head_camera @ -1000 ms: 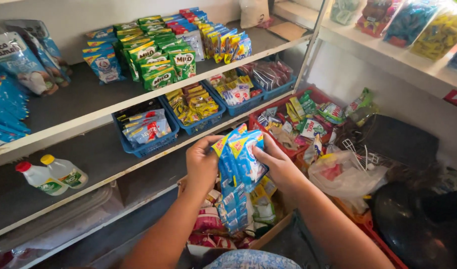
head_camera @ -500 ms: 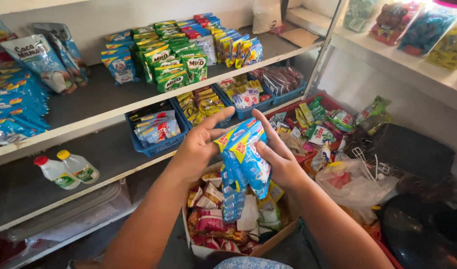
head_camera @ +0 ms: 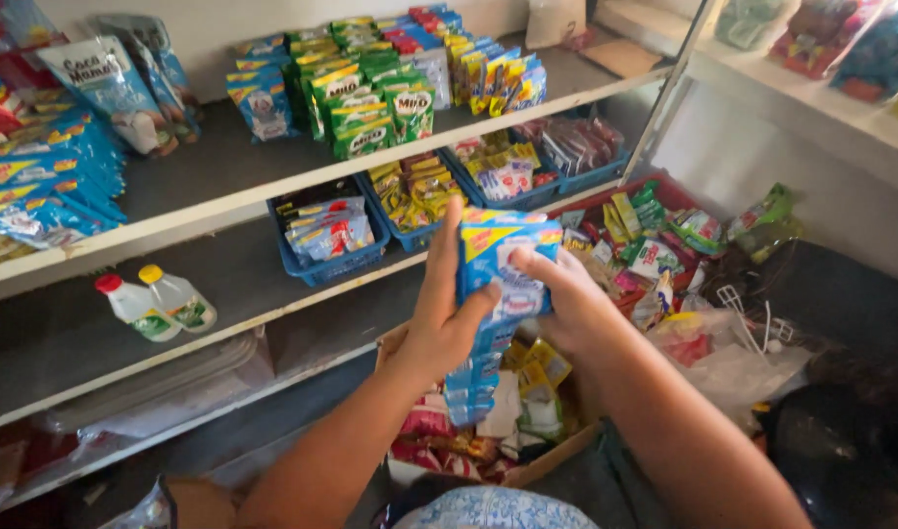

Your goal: Organizing and restocking various product sachets and condiment bottles on grocery store shelves.

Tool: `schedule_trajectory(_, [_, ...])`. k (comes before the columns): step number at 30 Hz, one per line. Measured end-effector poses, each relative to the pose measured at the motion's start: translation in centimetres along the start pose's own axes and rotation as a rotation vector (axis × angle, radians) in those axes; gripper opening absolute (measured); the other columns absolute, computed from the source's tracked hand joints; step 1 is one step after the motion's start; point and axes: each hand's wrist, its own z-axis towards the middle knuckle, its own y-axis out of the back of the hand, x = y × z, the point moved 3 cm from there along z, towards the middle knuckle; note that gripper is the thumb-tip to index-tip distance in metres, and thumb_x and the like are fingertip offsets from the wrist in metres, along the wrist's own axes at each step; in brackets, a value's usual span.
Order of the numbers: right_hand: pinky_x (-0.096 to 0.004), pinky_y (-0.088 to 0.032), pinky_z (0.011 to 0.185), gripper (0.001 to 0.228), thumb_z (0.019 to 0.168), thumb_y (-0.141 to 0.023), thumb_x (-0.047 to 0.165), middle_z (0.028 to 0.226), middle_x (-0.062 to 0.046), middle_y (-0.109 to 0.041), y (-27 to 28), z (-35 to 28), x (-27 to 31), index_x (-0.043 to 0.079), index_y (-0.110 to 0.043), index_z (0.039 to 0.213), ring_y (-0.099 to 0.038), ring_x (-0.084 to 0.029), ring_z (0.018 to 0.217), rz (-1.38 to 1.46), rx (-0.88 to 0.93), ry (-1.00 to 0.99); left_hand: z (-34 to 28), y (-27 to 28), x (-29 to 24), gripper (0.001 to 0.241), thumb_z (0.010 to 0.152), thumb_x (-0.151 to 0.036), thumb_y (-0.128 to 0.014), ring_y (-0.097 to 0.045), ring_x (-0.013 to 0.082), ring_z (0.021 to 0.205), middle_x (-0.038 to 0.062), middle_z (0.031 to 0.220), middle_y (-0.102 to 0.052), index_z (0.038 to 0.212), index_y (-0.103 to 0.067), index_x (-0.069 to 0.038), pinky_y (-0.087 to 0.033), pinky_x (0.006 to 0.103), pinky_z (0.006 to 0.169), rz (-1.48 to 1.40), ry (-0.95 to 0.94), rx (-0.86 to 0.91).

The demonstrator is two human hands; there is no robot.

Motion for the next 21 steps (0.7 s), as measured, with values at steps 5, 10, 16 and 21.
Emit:
schedule_trajectory(5, [-0.04,-0.058,0.092,0.051,0.09,-0.077,0.017,0.12,-0.011,-0.071,-0.8,1.1,1.7,-0.002,-0.059,0.134,-0.071,-0.021,0.104,-0.068,0.077,0.042,1.2,0.3,-1.8,0.086,0.105,-0.011,-0.062,-0.02,0.038,0.166,0.023,0.177,-0.016,0.169,-0.005,-0.003,-0.019,0.0433,0.135,0.298,-0.169,0.081])
schedule_trajectory(10, [-0.037,-0.06,0.089,0.049,0.085,-0.079,0.011,0.116,-0.011,-0.072,-1.6,1.3,2.5,0.0,-0.059,0.128,-0.073,-0.018,0.099,-0.146,-0.025,0.103,-1.0,1.2,-1.0,0.115,0.086,-0.04,-0.08,-0.027,0.0336,0.155,0.014,0.171,-0.026,0.165,-0.002,-0.007,-0.017,0.0468,0.128,0.777,-0.086,0.031])
schedule_trajectory(16, [-0.042,-0.061,0.09,0.046,0.092,-0.078,0.016,0.114,-0.015,-0.073,-1.1,0.4,4.0,-0.006,-0.06,0.128,-0.074,-0.023,0.097,0.052,0.101,0.027,-8.7,0.4,13.0,0.054,0.092,-0.041,-0.076,-0.07,0.0158,0.111,0.009,0.12,-0.078,0.132,-0.07,-0.005,-0.053,0.0329,0.097,0.158,0.393,0.08])
schedule_trajectory(21, [-0.041,-0.061,0.09,0.049,0.09,-0.077,0.021,0.115,-0.014,-0.073,0.8,-0.1,4.3,-0.003,-0.06,0.13,-0.075,-0.023,0.098,0.042,0.065,-0.012,-7.2,1.6,15.2,0.026,0.098,-0.02,-0.067,-0.06,0.014,0.079,0.008,0.09,-0.073,0.115,-0.077,-0.002,-0.048,0.0313,0.071,0.15,0.493,-0.146])
